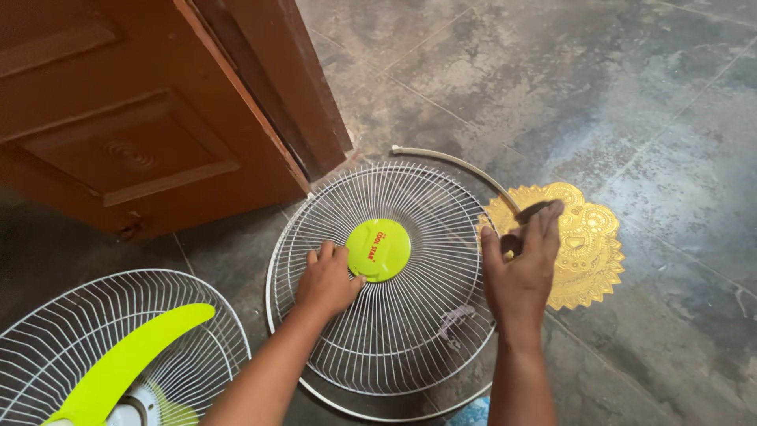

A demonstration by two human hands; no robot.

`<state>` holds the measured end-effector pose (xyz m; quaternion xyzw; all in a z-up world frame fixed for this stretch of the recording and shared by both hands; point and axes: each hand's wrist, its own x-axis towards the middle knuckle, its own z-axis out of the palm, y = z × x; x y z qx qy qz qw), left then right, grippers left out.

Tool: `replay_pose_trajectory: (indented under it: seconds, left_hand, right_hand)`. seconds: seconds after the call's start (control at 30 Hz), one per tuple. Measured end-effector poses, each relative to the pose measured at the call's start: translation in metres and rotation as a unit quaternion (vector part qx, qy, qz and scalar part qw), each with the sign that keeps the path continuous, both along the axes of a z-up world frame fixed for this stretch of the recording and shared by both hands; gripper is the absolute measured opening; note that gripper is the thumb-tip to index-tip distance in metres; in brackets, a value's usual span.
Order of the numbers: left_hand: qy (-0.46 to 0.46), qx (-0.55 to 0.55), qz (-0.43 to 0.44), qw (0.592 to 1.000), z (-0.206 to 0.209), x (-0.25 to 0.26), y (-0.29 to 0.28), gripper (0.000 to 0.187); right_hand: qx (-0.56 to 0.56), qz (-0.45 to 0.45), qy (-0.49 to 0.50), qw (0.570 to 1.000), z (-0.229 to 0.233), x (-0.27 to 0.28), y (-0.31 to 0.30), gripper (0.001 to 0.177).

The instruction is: The person reassembles an electric fan by attaching the fan blades to the motor hub, securing them with a central cap, and then fitting the front and rear wire cages. They use a cloth to wipe the blades and a screwdriver to tighten the cap.

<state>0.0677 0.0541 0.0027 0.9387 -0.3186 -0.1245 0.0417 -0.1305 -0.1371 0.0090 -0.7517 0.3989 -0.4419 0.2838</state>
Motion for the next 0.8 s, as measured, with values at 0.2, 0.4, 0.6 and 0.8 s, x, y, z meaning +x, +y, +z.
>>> replay_pose_trajectory:
  seconds: [0.2, 0.4, 0.6, 0.8]
  left_hand:
    - [-0.027, -0.002, 0.008, 1.000, -0.006, -0.008, -0.008, 0.059]
    - [-0.037, -0.116, 0.144, 0.982, -0.007, 0.017, 0.019, 0.051]
    - [0.047, -0.049, 0.382, 0.922, -0.047, 0.077, 0.057, 0.077]
    - [0.119, -0.099, 0.479, 0.864, -0.103, 0.125, 0.079, 0.087]
  right_hand:
    - [0.041, -0.006, 0.079, 0.996, 0.012, -0.006, 0.004, 0.076]
    - [0.107, 0.102, 0.190, 0.970, -0.023, 0.011, 0.010, 0.088]
    - [0.263, 0.147, 0.327, 0.896, -0.032, 0.019, 0.020, 0.110]
    - [0.243, 0.165, 0.394, 0.871, -0.024, 0.023, 0.025, 0.127]
